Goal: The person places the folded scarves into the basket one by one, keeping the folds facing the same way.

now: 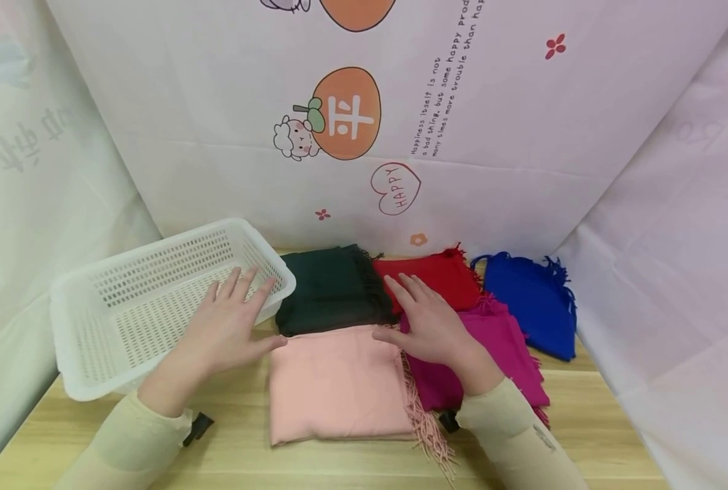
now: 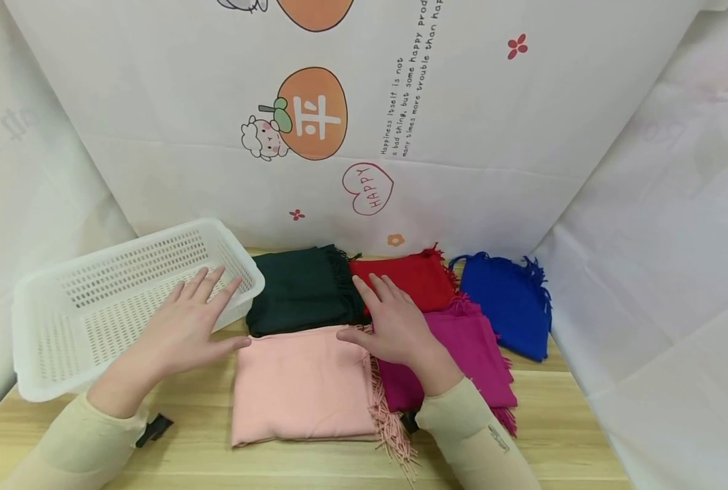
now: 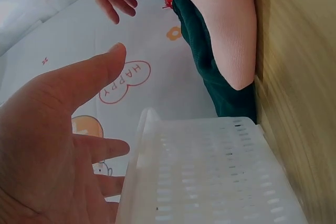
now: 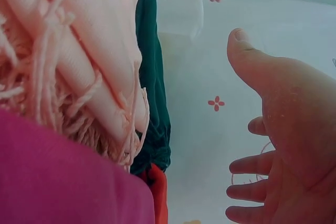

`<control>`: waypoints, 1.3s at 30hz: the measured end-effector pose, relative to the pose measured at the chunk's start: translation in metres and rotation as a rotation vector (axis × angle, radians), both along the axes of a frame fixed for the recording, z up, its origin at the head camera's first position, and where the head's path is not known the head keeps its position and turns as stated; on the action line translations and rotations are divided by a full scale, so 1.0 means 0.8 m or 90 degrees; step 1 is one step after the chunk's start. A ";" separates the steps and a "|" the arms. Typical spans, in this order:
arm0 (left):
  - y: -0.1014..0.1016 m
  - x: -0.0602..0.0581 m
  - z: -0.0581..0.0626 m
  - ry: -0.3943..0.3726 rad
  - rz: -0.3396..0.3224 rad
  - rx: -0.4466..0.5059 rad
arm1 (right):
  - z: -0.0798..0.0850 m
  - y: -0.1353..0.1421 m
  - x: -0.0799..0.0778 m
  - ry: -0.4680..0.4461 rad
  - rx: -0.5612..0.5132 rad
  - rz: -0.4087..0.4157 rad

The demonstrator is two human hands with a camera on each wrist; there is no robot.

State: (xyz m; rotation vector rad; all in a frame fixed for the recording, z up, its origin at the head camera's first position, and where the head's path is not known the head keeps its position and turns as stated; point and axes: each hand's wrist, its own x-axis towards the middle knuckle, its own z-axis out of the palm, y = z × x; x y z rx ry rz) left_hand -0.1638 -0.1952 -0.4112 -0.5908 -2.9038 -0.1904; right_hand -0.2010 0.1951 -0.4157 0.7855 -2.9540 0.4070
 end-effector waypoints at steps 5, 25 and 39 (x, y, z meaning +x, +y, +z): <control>-0.007 0.000 0.002 -0.005 0.010 0.006 | 0.002 -0.012 -0.007 0.002 -0.009 0.010; -0.027 0.006 0.004 0.001 0.034 0.004 | 0.004 -0.067 -0.035 -0.053 -0.032 0.018; -0.039 0.012 0.002 -0.007 0.046 0.000 | 0.002 -0.098 -0.046 -0.073 -0.062 0.023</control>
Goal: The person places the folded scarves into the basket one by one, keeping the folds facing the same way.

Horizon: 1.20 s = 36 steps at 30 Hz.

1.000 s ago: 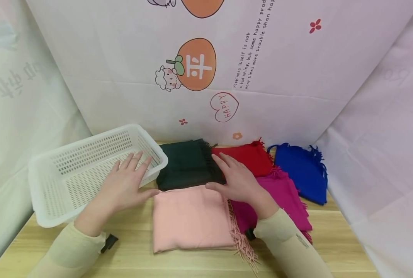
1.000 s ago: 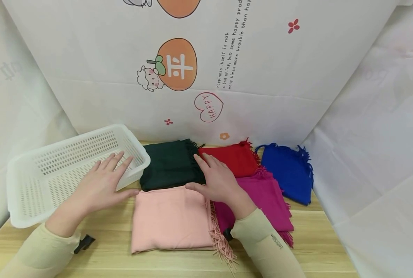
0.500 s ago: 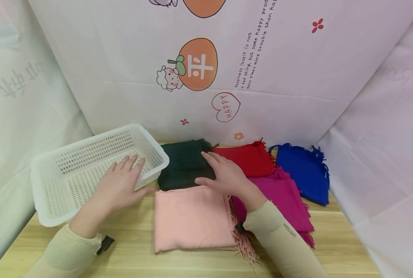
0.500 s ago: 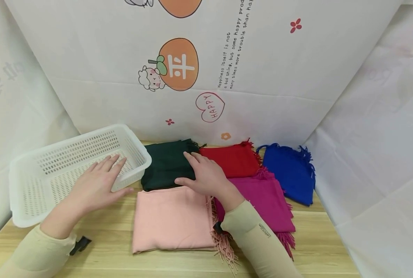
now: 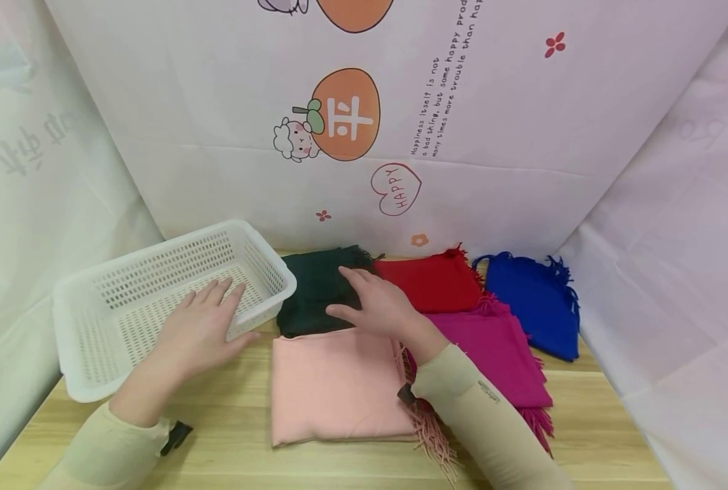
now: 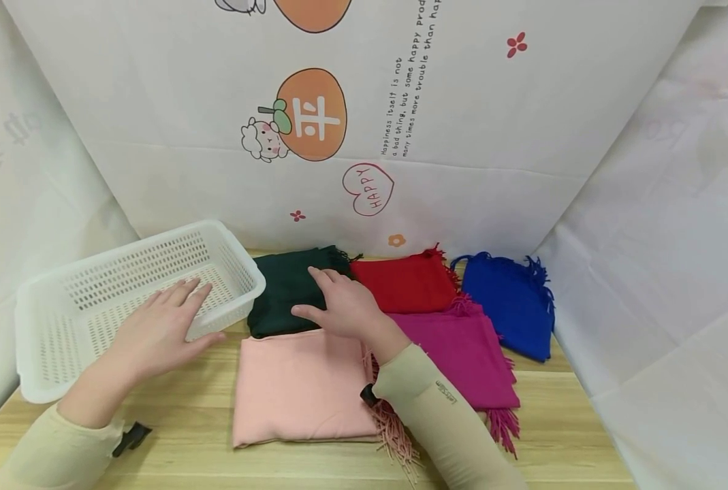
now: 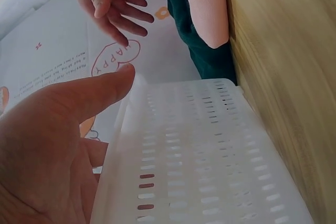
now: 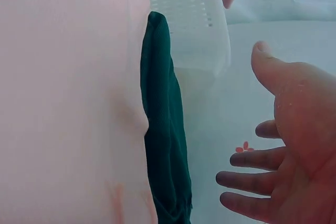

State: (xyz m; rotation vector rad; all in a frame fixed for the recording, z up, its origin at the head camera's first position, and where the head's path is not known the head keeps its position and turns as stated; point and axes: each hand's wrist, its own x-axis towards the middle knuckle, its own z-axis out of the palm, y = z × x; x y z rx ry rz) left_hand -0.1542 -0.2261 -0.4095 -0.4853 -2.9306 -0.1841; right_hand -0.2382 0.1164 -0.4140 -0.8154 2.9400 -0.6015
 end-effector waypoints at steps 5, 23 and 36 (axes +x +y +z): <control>-0.004 0.002 -0.004 0.006 0.006 -0.002 | -0.002 -0.012 -0.006 -0.010 -0.010 -0.003; -0.013 0.011 -0.003 0.021 0.007 0.002 | -0.001 -0.045 -0.028 -0.075 -0.075 -0.006; -0.019 0.018 -0.006 0.016 0.023 -0.004 | 0.002 -0.074 -0.035 -0.132 -0.126 0.001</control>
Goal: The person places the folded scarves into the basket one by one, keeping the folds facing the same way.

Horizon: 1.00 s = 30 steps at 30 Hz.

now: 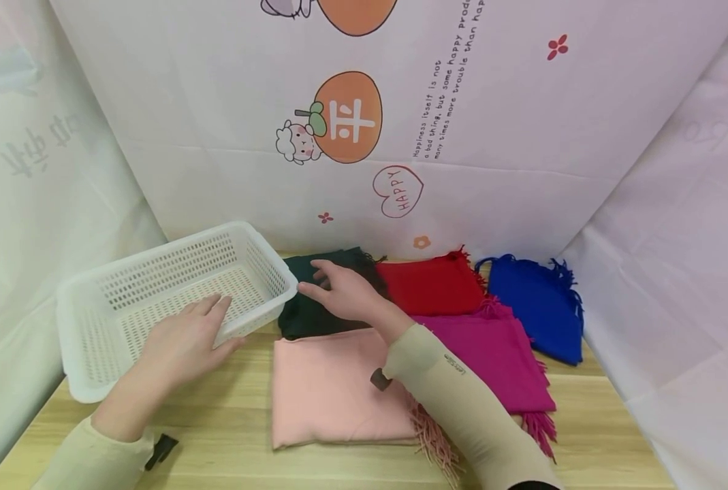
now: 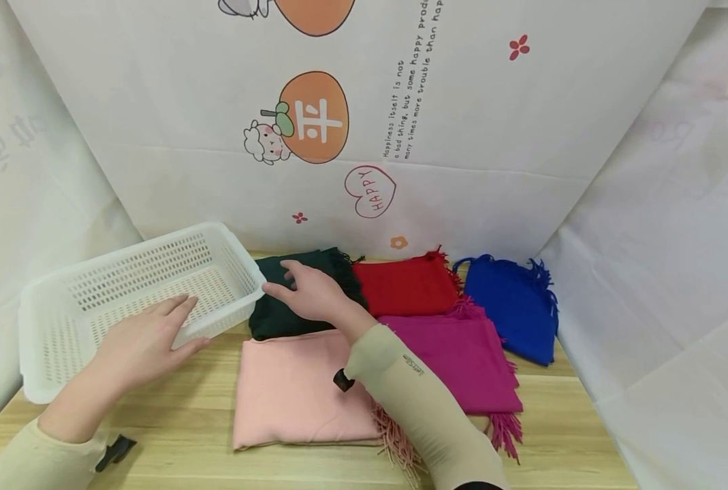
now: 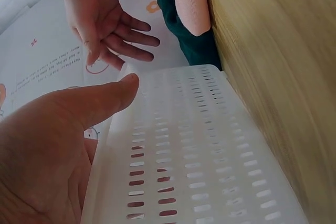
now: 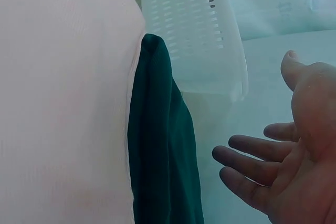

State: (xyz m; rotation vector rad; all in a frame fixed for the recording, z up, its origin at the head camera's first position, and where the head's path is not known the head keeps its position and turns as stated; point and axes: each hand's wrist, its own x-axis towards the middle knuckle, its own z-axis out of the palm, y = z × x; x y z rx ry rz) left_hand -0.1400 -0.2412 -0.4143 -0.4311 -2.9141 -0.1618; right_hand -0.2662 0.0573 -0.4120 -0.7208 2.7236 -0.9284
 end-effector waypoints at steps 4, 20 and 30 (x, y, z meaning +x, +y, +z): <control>-0.003 0.003 -0.001 -0.007 0.003 0.008 | -0.002 -0.008 -0.003 -0.027 -0.015 -0.001; -0.009 0.007 -0.001 0.012 0.005 0.004 | -0.010 -0.028 -0.021 -0.073 -0.058 -0.025; -0.009 0.008 -0.002 0.018 0.001 -0.007 | -0.005 -0.041 -0.021 -0.081 -0.063 -0.025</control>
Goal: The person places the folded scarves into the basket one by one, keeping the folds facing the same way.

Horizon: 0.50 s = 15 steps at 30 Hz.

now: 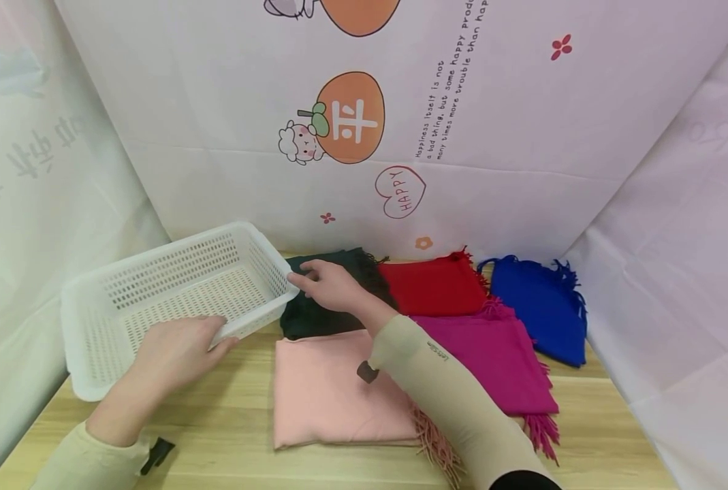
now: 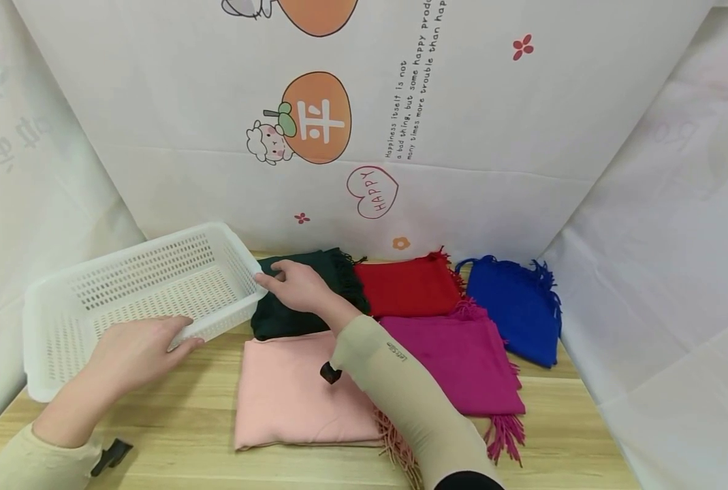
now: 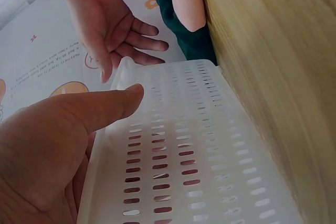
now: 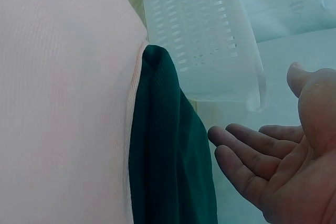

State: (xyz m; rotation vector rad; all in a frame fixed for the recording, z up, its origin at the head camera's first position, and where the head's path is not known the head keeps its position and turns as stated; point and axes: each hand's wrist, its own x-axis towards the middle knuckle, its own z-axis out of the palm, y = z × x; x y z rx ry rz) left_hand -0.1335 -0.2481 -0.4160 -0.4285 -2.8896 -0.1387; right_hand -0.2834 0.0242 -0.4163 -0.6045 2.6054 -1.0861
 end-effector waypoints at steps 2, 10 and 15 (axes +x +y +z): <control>0.000 0.000 0.000 0.003 -0.004 0.001 | -0.001 -0.002 0.000 0.003 0.001 0.002; -0.001 0.001 -0.001 0.008 -0.010 0.004 | -0.001 -0.008 0.001 0.001 0.005 0.008; -0.002 0.003 0.001 0.005 -0.009 0.008 | 0.000 -0.011 0.002 -0.007 -0.003 0.018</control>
